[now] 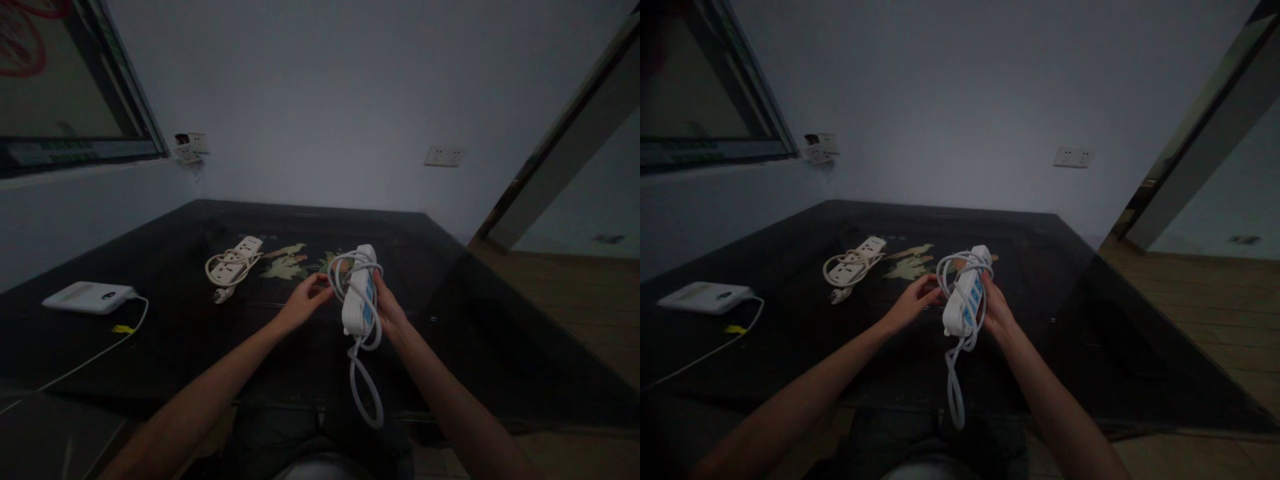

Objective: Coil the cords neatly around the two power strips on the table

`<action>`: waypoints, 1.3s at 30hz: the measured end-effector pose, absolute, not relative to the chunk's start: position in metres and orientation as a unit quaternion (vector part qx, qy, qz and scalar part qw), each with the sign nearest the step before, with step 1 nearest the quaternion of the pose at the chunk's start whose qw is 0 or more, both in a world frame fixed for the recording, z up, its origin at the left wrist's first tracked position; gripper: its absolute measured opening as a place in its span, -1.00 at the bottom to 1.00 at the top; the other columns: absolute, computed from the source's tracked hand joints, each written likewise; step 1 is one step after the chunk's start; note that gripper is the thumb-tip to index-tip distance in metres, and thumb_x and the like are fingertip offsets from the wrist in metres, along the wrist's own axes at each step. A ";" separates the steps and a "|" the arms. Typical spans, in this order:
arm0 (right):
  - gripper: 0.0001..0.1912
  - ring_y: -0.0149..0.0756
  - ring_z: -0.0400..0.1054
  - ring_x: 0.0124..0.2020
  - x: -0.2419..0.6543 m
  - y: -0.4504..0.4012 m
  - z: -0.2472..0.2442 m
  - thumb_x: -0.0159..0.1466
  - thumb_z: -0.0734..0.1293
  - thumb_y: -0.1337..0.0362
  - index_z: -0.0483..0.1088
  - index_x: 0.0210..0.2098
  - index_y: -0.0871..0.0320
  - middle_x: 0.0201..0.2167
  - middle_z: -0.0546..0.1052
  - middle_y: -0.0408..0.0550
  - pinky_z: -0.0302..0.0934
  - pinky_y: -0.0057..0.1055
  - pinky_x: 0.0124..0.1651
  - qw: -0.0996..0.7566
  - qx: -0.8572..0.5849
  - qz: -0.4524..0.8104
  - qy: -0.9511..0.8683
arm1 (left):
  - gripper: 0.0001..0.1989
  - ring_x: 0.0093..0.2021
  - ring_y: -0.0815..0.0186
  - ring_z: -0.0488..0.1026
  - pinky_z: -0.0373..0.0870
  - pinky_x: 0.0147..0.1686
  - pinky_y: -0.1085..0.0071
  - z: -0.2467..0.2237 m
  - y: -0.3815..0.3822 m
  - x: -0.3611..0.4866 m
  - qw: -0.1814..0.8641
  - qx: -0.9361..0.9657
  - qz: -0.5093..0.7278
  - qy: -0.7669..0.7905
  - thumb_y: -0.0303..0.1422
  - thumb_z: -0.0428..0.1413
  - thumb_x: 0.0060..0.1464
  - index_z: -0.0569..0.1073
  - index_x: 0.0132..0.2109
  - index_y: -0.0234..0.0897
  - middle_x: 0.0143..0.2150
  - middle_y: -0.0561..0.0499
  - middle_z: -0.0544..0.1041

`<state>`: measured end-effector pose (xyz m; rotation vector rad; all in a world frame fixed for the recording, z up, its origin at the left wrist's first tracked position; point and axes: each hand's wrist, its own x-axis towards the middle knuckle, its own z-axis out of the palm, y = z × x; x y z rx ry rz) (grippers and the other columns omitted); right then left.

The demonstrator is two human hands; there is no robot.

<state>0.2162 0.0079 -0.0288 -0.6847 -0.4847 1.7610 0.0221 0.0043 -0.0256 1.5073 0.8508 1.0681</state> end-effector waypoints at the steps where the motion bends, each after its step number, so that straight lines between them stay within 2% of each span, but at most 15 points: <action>1: -0.78 -0.25 0.52 -0.40 0.215 0.008 -0.029 0.17 0.40 0.18 0.45 -0.28 0.22 -0.42 0.61 -0.04 0.44 -0.34 -0.21 0.560 -0.288 0.749 -0.205 | -0.55 -0.19 0.22 0.45 0.41 -0.19 0.27 -0.026 0.004 0.022 0.531 0.627 0.443 0.359 -0.10 0.18 -0.01 0.38 -0.07 -0.30 -0.10 -0.12 0.47; 6: -0.82 -0.27 0.51 -0.46 0.206 0.004 -0.030 0.14 0.43 0.23 0.45 -0.35 0.23 -0.46 0.60 -0.04 0.44 -0.37 -0.27 0.562 -0.283 0.740 -0.238 | -0.46 -0.10 0.12 0.44 0.41 -0.19 0.22 -0.027 0.002 0.023 0.600 0.600 0.393 0.355 -0.04 0.18 -0.04 0.38 0.02 -0.29 0.00 -0.18 0.45; 10: -0.79 -0.30 0.50 -0.47 0.203 0.003 -0.032 0.11 0.45 0.23 0.44 -0.34 0.22 -0.45 0.60 -0.06 0.43 -0.41 -0.32 0.561 -0.285 0.733 -0.258 | -0.50 -0.09 0.13 0.44 0.39 -0.15 0.25 -0.029 0.000 0.027 0.621 0.558 0.407 0.370 -0.06 0.20 -0.05 0.43 -0.06 -0.33 -0.06 -0.16 0.49; 15: -0.73 -0.32 0.50 -0.45 0.204 0.009 -0.042 0.04 0.49 0.24 0.42 -0.32 0.21 -0.44 0.59 -0.10 0.42 -0.42 -0.30 0.562 -0.303 0.715 -0.284 | -0.63 -0.15 0.20 0.46 0.34 -0.09 0.29 -0.032 0.004 0.027 0.580 0.560 0.452 0.382 -0.22 0.25 -0.08 0.48 -0.14 -0.35 -0.18 -0.08 0.54; 22: -0.61 -0.28 0.50 -0.42 0.202 0.012 -0.054 -0.05 0.53 0.17 0.41 -0.30 0.19 -0.43 0.58 -0.10 0.41 -0.35 -0.25 0.547 -0.347 0.681 -0.341 | -0.70 -0.20 0.25 0.46 0.35 -0.19 0.38 -0.034 0.013 0.019 0.559 0.545 0.490 0.386 -0.31 0.25 -0.10 0.48 -0.19 -0.34 -0.22 -0.06 0.55; 27: -0.58 -0.22 0.50 -0.32 0.203 0.012 -0.059 -0.03 0.50 0.12 0.37 -0.25 0.15 -0.33 0.58 -0.07 0.38 -0.26 -0.18 0.547 -0.392 0.628 -0.391 | -0.70 -0.31 0.31 0.47 0.32 -0.33 0.46 -0.040 0.016 0.019 0.583 0.509 0.484 0.408 -0.36 0.27 -0.14 0.45 -0.21 -0.32 -0.28 -0.01 0.56; 30: -0.48 -0.18 0.46 -0.16 0.202 0.014 -0.062 -0.01 0.47 0.10 0.33 -0.10 0.11 -0.17 0.55 -0.04 0.34 -0.21 -0.05 0.562 -0.416 0.574 -0.426 | -0.73 -0.39 0.37 0.46 0.28 -0.41 0.51 -0.042 0.017 0.019 0.597 0.494 0.476 0.416 -0.34 0.26 -0.13 0.45 -0.24 -0.32 -0.33 0.01 0.55; 35: -0.19 -0.09 0.29 0.10 0.202 0.019 -0.068 0.03 0.43 0.06 0.09 0.20 0.09 0.07 0.40 0.07 0.14 -0.08 0.17 0.578 -0.460 0.481 -0.473 | -0.70 -0.40 0.37 0.46 0.32 -0.37 0.50 -0.042 0.018 0.018 0.611 0.485 0.471 0.412 -0.28 0.28 -0.14 0.45 -0.26 -0.33 -0.37 0.02 0.54; 37: -0.08 -0.04 0.19 0.18 0.205 0.019 -0.066 0.00 0.44 0.08 0.00 0.26 0.14 0.16 0.29 0.15 0.03 -0.03 0.23 0.581 -0.479 0.446 -0.483 | -0.68 -0.41 0.38 0.46 0.33 -0.36 0.49 -0.042 0.018 0.018 0.618 0.480 0.470 0.409 -0.26 0.29 -0.16 0.44 -0.27 -0.34 -0.40 0.03 0.53; 39: -0.02 -0.01 0.03 0.26 0.208 0.016 -0.060 -0.02 0.45 0.13 -0.03 0.28 0.18 0.24 0.15 0.19 -0.10 -0.01 0.29 0.581 -0.500 0.360 -0.532 | -0.66 -0.41 0.38 0.46 0.33 -0.37 0.49 -0.042 0.019 0.017 0.622 0.477 0.467 0.409 -0.24 0.30 -0.17 0.44 -0.27 -0.35 -0.40 0.02 0.53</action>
